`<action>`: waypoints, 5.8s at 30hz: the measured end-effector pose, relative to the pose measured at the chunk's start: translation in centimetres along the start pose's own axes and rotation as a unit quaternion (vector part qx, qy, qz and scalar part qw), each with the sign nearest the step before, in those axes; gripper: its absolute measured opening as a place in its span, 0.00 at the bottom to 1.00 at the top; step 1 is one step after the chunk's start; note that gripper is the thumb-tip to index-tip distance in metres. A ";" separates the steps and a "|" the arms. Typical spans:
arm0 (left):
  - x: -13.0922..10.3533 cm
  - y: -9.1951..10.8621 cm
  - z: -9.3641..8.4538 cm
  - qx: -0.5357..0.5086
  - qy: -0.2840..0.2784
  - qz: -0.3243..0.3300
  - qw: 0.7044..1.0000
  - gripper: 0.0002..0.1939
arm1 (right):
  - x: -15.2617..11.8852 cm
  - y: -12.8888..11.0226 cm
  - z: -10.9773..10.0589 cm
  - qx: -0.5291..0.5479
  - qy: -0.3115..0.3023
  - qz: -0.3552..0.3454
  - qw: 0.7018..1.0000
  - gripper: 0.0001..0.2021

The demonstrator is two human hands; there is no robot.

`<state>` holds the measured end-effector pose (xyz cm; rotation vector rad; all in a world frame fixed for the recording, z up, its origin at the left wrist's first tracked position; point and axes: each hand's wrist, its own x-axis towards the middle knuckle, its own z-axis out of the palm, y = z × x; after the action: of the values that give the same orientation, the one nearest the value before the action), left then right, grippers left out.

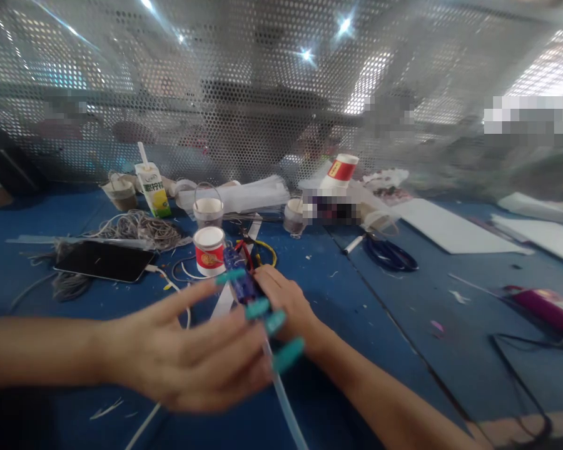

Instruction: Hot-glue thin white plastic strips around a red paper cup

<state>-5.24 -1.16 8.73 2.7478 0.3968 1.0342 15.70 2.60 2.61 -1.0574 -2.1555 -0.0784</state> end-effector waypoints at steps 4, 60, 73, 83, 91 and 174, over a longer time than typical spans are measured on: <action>-0.6 -0.1 2.7 0.102 -0.015 0.236 0.966 0.14 | -0.3 -0.1 0.7 -0.006 -0.042 -0.132 0.990 0.09; -2.4 -2.9 7.3 0.242 0.196 0.351 0.883 0.07 | -0.4 -1.2 3.0 -0.038 -0.043 -0.185 0.981 0.14; -2.6 -3.0 7.6 0.237 0.208 0.343 0.885 0.08 | -0.4 -1.3 3.3 -0.063 -0.033 -0.174 0.982 0.15; -2.6 -3.0 7.4 0.233 0.197 0.345 0.887 0.07 | -0.1 -1.7 3.0 -0.099 -0.027 -0.179 0.978 0.16; -2.6 -3.1 7.5 0.240 0.202 0.344 0.885 0.07 | 0.4 -2.3 2.2 -0.102 -0.052 -0.189 0.975 0.15; -2.0 -3.2 6.9 0.214 0.196 0.348 0.892 0.11 | -0.2 -1.9 1.4 -0.150 -0.043 -0.177 0.972 0.18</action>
<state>-2.66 0.81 1.55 3.1302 -0.4213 1.8841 13.61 1.66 1.92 -0.8345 -2.4444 -0.5476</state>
